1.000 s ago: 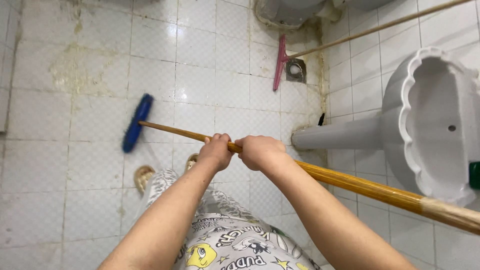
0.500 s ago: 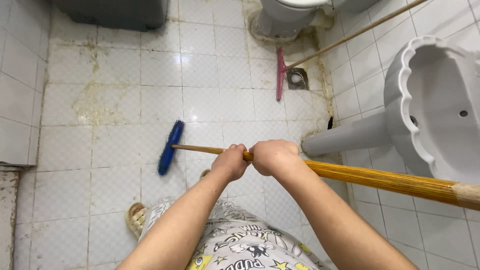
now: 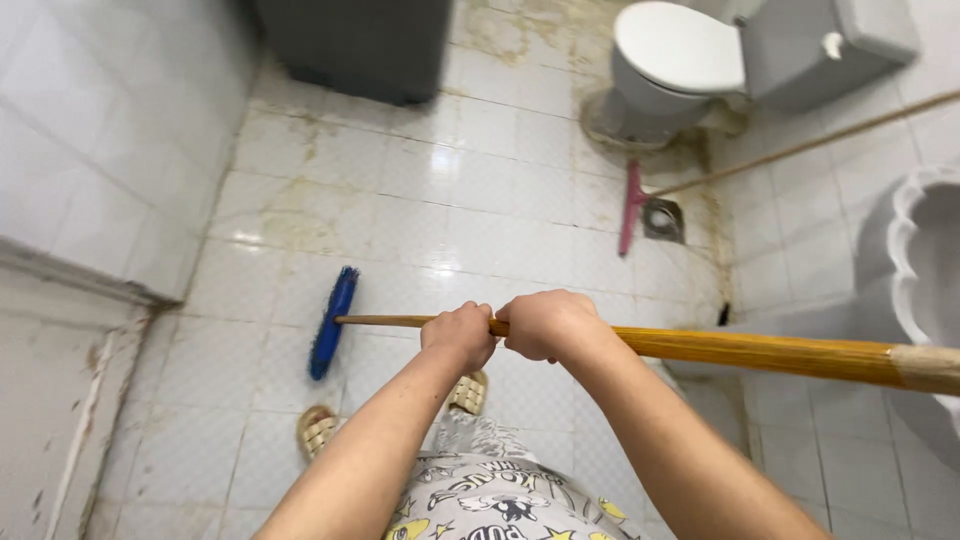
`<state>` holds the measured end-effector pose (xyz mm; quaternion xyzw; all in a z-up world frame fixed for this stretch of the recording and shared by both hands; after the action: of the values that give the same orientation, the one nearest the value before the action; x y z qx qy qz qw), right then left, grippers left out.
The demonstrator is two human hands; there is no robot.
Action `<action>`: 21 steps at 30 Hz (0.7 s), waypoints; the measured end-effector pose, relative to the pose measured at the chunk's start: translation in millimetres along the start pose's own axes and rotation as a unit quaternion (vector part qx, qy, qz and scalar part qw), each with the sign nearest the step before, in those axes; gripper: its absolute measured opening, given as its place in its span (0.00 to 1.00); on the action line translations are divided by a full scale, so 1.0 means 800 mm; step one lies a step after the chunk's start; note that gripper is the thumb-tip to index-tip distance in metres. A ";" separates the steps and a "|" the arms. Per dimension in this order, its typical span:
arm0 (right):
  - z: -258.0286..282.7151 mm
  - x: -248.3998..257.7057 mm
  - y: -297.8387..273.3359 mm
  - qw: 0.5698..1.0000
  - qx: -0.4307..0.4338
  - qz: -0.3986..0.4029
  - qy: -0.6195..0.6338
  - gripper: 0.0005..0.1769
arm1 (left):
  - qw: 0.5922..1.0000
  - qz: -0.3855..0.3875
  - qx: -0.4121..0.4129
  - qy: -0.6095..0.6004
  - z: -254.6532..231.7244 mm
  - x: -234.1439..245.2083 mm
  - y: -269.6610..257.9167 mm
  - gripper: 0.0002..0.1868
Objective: Scrubbing the bathroom floor with a long-handled brush.
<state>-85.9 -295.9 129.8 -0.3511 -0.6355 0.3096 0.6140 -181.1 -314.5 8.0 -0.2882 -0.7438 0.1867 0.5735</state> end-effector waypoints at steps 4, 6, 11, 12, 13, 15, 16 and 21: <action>0.080 -0.016 -0.013 0.998 0.065 -0.005 -0.019 0.17 | 0.999 -0.018 0.036 -0.013 0.086 -0.007 -0.029 0.12; 0.124 -0.026 -0.014 0.996 0.083 -0.010 -0.022 0.17 | 0.998 -0.018 0.062 -0.016 0.130 -0.014 -0.043 0.12; 0.218 -0.069 0.020 0.990 0.136 -0.035 -0.029 0.21 | 0.995 -0.027 0.093 -0.028 0.240 -0.038 -0.069 0.13; 0.233 -0.081 0.026 0.987 0.154 -0.046 -0.013 0.22 | 0.994 -0.022 0.100 -0.027 0.258 -0.043 -0.075 0.14; 0.247 -0.089 0.030 0.987 0.153 -0.038 -0.018 0.22 | 0.994 -0.016 0.101 -0.034 0.275 -0.048 -0.080 0.14; 0.276 -0.107 0.039 0.986 0.165 -0.030 0.008 0.23 | 0.991 0.007 0.129 -0.026 0.309 -0.057 -0.087 0.14; 0.289 -0.113 0.038 0.986 0.163 -0.021 0.002 0.23 | 0.991 0.014 0.129 -0.034 0.322 -0.060 -0.093 0.14; 0.332 -0.149 0.054 0.987 0.154 -0.013 0.039 0.25 | 0.988 0.041 0.148 -0.018 0.376 -0.090 -0.096 0.17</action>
<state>-348.2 -359.7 12.6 -0.2555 -0.5603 0.3820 0.6891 -473.6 -403.4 -80.9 -0.2272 -0.7059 0.3233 0.5879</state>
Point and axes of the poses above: each hand's wrist, its own y-axis towards the middle knuckle, its own x-axis out of the back of the hand, z = x × y, the point moved 1 cm from there along y, towards the middle knuckle, and after that the axes turned 12 degrees about y, right-handed, at the moved point
